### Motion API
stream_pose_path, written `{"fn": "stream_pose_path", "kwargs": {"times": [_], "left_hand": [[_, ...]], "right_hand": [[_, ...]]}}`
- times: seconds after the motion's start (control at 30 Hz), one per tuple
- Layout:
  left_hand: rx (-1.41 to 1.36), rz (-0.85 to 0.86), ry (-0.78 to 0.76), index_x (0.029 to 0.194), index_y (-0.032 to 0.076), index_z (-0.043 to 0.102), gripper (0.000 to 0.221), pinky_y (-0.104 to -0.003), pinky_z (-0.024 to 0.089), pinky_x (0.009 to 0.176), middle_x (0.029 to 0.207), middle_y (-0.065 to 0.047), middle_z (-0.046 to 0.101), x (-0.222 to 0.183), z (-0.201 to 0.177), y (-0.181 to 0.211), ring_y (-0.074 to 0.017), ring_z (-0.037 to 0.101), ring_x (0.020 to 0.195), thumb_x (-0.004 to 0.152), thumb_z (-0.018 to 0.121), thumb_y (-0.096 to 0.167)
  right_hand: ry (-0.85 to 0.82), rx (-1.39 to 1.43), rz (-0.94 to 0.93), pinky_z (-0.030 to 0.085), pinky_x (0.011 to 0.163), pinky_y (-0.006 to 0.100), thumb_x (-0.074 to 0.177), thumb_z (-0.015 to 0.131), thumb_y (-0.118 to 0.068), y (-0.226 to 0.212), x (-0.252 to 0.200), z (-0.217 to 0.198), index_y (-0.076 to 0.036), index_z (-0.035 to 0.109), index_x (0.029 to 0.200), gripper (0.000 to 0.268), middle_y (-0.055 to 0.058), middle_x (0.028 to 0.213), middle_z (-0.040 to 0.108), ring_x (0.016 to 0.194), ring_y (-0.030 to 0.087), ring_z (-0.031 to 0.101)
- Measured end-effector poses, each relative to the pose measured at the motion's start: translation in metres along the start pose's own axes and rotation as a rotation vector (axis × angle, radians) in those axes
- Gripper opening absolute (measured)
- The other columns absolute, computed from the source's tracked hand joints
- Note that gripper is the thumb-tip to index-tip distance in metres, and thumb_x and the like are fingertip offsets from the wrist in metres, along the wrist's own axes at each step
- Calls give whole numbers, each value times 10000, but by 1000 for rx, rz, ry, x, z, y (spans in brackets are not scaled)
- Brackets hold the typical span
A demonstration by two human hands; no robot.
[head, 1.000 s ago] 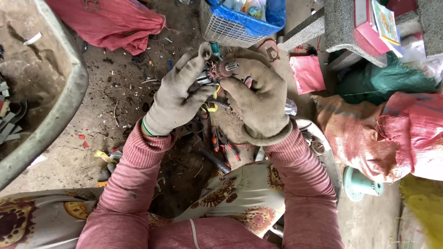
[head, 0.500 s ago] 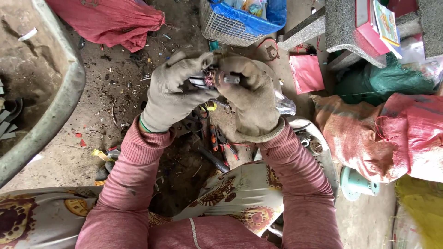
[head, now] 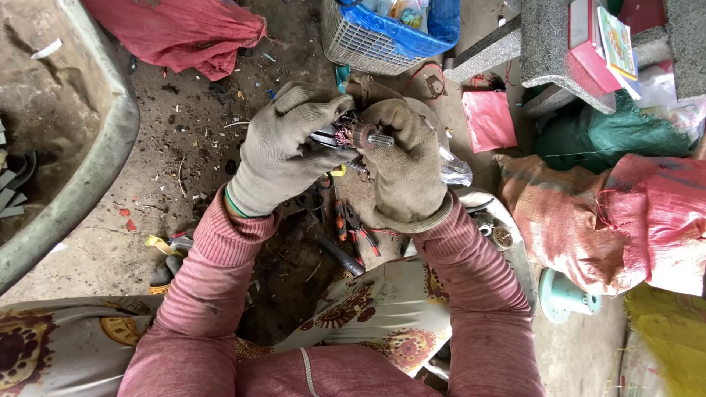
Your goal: Disassembling a motor rotor part by removing wires and components using pliers.
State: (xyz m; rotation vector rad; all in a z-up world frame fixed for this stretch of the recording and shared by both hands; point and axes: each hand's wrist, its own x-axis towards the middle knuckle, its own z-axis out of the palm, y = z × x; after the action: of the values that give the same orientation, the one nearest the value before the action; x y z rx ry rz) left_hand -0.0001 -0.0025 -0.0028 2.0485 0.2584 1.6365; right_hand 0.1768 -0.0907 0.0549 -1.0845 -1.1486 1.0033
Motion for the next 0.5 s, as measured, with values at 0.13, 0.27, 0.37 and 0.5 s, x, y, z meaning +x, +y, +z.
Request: {"fn": "stream_pose_path", "kwargs": {"times": [0.13,0.27,0.37,0.5], "left_hand": [[-185,-30,87,1468,130,541,737,-287,562,915,1303,-57,659,-3,11,-5,-163,660,1083,864,962,153],[-853,-350,182,1518,93,384,753,-305,525,1126,1541,-14,463,-6,-3,3,-123,570,1303,930,848,171],[-1299,-352,149,1626,84,414,716,-283,525,1106,1510,-35,547,-23,7,-8,-134,625,1278,1026,793,180],[-1251,-344,36,1625,98,397,667,-284,450,1169,1555,-34,503,-22,8,-2,-122,549,1360,1070,749,213]], "right_hand": [[-59,-72,-19,435,743,234,970,657,26,14,-8,-14,12,617,1026,70,35,968,580,833,84,515],[-248,-18,-256,473,1098,313,962,641,106,3,-2,-1,-41,633,1116,213,73,1249,643,1278,144,599],[-248,14,-212,385,1244,283,915,619,118,-29,3,15,-7,623,1347,450,49,1400,597,1370,130,531],[-242,-168,-217,412,1150,276,973,635,146,-26,-3,7,-9,601,1359,417,57,1442,592,1321,130,566]]}}
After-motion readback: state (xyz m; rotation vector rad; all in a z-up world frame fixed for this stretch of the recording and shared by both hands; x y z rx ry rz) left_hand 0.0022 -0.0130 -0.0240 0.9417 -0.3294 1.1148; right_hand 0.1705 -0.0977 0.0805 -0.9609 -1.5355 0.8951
